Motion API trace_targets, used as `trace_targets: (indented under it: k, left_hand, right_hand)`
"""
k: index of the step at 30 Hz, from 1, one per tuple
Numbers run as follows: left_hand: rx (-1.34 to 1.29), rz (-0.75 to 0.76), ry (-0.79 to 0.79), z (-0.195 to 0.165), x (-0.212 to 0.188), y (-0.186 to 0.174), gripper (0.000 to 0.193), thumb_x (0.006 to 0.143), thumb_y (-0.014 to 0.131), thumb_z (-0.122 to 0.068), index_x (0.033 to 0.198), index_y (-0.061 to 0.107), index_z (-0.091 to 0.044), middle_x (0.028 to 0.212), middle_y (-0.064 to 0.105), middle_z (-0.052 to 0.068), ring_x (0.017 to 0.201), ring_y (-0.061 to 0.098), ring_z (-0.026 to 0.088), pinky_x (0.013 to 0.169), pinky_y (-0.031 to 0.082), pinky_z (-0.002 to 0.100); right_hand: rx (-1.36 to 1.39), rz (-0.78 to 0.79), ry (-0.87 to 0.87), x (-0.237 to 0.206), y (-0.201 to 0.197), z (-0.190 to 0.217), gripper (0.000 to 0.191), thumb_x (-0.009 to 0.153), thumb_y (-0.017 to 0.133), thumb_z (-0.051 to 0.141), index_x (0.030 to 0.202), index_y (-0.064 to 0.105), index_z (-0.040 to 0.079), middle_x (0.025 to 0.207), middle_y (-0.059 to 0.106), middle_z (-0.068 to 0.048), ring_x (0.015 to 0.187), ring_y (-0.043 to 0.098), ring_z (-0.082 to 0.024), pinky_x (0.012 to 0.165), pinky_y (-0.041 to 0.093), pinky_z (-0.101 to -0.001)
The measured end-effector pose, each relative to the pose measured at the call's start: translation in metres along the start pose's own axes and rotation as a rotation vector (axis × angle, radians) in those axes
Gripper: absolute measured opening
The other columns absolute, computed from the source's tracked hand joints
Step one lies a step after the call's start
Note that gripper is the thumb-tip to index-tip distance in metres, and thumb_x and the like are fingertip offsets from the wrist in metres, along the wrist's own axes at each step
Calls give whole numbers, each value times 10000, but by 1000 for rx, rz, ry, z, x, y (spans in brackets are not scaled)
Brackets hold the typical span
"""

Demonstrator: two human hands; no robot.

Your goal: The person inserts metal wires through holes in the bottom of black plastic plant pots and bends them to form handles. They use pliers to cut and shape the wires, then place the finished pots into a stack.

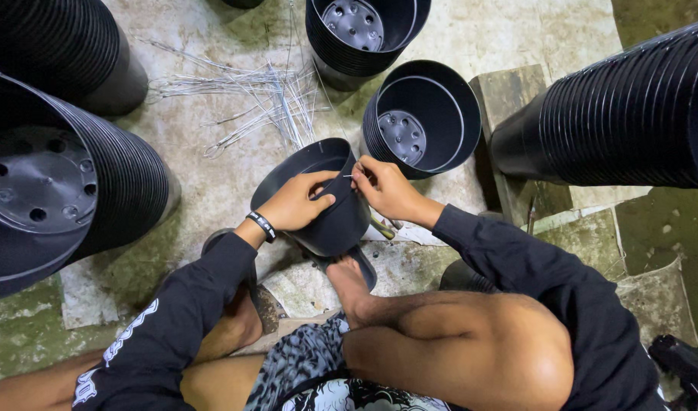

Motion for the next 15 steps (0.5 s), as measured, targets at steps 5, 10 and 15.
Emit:
trace_targets:
  k: [5,10,15]
  left_hand:
    - [71,-3,-97,-2,-2,0,459,887,692,-128,1338,639,-67,1079,746,149,870,650,204,839,530,327]
    - [26,-10,-43,-2,-1,1,452,890,685,-122,1334,633,-52,1128,743,134,910,665,167,862,529,311]
    - [-14,-2,-25,1,-1,3,455,900,674,-111,1347,621,-37,1169,746,132,955,682,161,887,533,307]
  right_hand:
    - [6,15,3,0,0,-2,134,1038,559,92,967,576,-20,773,686,-97,701,659,-133,638,528,-297]
    - [-22,8,-17,-1,0,-2,132,1036,561,89,966,571,-22,776,687,-104,705,675,-143,631,527,-300]
    - [-11,-15,-20,-1,1,-3,119,1028,553,81,968,565,-22,801,702,-101,729,700,-147,640,540,-299]
Point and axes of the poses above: each hand's wrist, its own x-axis towards the middle knuckle, its own y-axis out of the palm, z = x × y, the point moved 1 cm from there along x, towards the middle knuckle
